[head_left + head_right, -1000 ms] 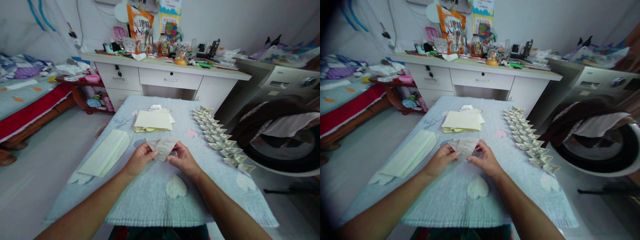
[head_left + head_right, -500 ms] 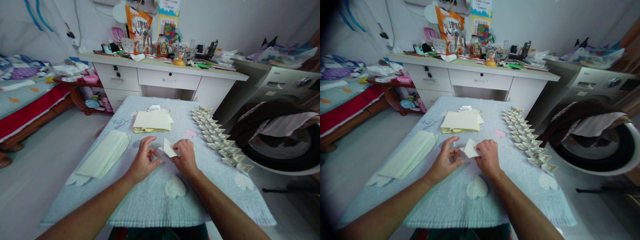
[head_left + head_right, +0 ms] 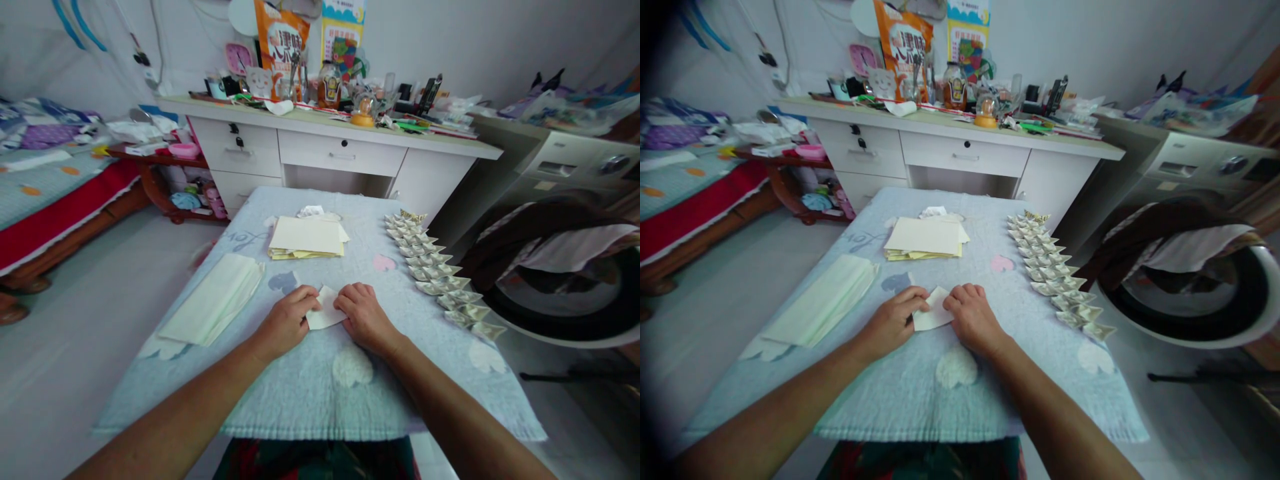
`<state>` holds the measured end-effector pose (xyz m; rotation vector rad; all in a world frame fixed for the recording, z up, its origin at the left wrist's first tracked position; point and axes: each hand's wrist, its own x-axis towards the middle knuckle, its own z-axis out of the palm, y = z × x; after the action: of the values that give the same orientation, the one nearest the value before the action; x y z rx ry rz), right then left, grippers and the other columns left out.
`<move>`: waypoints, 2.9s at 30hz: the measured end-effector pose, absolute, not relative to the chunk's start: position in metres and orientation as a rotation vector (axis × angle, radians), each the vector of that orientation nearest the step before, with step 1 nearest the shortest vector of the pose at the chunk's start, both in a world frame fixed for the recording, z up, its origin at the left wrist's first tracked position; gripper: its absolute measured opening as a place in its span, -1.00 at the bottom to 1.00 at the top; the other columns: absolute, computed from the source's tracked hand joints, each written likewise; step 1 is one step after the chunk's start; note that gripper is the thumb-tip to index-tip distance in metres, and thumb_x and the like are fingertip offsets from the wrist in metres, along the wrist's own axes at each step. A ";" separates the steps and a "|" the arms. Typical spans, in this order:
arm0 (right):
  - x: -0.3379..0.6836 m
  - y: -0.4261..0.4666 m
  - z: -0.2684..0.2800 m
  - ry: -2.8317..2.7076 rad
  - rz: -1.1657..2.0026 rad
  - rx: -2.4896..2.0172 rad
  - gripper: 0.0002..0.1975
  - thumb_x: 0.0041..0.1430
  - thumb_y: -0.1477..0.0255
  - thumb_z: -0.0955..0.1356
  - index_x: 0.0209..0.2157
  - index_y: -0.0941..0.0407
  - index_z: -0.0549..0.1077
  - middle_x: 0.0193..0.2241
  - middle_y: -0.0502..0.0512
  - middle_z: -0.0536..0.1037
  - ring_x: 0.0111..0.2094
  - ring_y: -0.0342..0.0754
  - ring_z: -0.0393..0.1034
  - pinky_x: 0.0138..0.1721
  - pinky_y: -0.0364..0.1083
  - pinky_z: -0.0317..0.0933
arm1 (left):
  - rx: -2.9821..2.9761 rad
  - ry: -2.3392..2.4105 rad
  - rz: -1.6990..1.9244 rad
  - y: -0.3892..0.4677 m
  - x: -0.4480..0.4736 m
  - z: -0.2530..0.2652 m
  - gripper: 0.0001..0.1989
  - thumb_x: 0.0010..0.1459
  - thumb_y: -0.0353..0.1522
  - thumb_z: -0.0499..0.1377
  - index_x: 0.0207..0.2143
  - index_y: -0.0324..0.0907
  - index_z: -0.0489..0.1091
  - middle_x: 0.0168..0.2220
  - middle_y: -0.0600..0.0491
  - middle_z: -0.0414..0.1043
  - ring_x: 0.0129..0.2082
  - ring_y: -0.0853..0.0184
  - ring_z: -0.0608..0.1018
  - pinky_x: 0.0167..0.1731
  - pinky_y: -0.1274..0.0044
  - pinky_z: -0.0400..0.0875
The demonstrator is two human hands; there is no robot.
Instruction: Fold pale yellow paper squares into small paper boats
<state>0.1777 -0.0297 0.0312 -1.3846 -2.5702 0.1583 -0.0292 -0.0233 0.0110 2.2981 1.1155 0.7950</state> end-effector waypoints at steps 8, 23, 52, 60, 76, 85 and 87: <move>0.196 -0.031 0.036 -2.611 0.322 -1.291 -0.72 0.07 0.64 0.28 -0.19 0.12 0.46 -0.14 0.10 0.46 -0.11 -0.02 0.23 -0.07 -0.05 0.05 | 2.600 1.167 0.575 -0.024 -0.038 0.021 -0.72 -0.08 -0.58 0.14 -0.31 -0.11 0.41 -0.07 0.00 0.40 -0.02 0.13 0.35 0.00 0.27 0.23; 0.208 -0.023 0.013 -2.340 0.438 -1.214 -0.86 0.14 0.59 0.33 -0.32 0.11 0.50 -0.25 0.08 0.50 -0.19 -0.03 0.27 -0.11 -0.03 0.08 | 2.538 1.195 0.527 -0.028 -0.029 0.018 -0.90 0.16 -0.47 0.06 -0.40 -0.17 0.33 -0.33 0.03 0.37 -0.25 0.28 0.40 -0.22 0.47 0.29; 0.202 0.005 0.033 -2.406 0.590 -1.648 -0.87 0.14 0.38 0.35 -0.37 0.11 0.54 -0.33 0.05 0.49 -0.27 -0.08 0.32 -0.23 -0.14 0.05 | 2.252 1.360 0.408 -0.016 -0.044 0.023 -0.79 0.08 -0.26 0.19 -0.53 -0.18 0.39 -0.42 0.07 0.33 -0.29 0.28 0.39 -0.25 0.48 0.21; 0.198 0.001 0.034 -2.400 0.529 -1.718 -0.84 0.17 0.36 0.33 -0.35 0.12 0.53 -0.29 0.08 0.47 -0.21 -0.04 0.28 -0.22 -0.11 0.01 | 2.274 1.463 0.354 -0.019 -0.042 0.022 -0.78 0.16 -0.26 0.10 -0.45 -0.15 0.46 -0.33 0.04 0.39 -0.22 0.24 0.39 -0.23 0.43 0.19; 0.200 0.003 0.030 -2.312 0.490 -1.836 -0.83 0.17 0.35 0.34 -0.41 0.14 0.51 -0.29 0.09 0.46 -0.23 -0.03 0.26 -0.24 -0.09 -0.03 | 2.394 1.613 0.275 -0.022 -0.037 0.019 -0.79 0.16 -0.25 0.11 -0.45 -0.14 0.42 -0.28 0.01 0.38 -0.19 0.20 0.36 -0.26 0.43 0.14; 0.199 0.004 0.029 -2.299 0.438 -1.889 -0.81 0.15 0.31 0.35 -0.43 0.12 0.51 -0.32 0.09 0.46 -0.26 -0.04 0.25 -0.28 -0.10 -0.04 | 2.432 1.613 0.253 -0.024 -0.036 0.023 -0.79 0.18 -0.26 0.07 -0.44 -0.15 0.41 -0.27 -0.01 0.37 -0.20 0.19 0.35 -0.26 0.41 0.14; 0.198 0.004 0.029 -2.294 0.431 -1.895 -0.81 0.14 0.31 0.35 -0.45 0.12 0.51 -0.32 0.09 0.46 -0.26 -0.04 0.25 -0.29 -0.10 -0.04 | 2.423 1.601 0.247 -0.024 -0.037 0.024 -0.77 0.19 -0.26 0.06 -0.43 -0.15 0.41 -0.27 0.00 0.37 -0.19 0.19 0.35 -0.26 0.41 0.13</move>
<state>0.1981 0.0042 0.0286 -1.8950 -2.2940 0.4307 -0.0369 -0.0238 0.0236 2.4233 1.6012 0.2467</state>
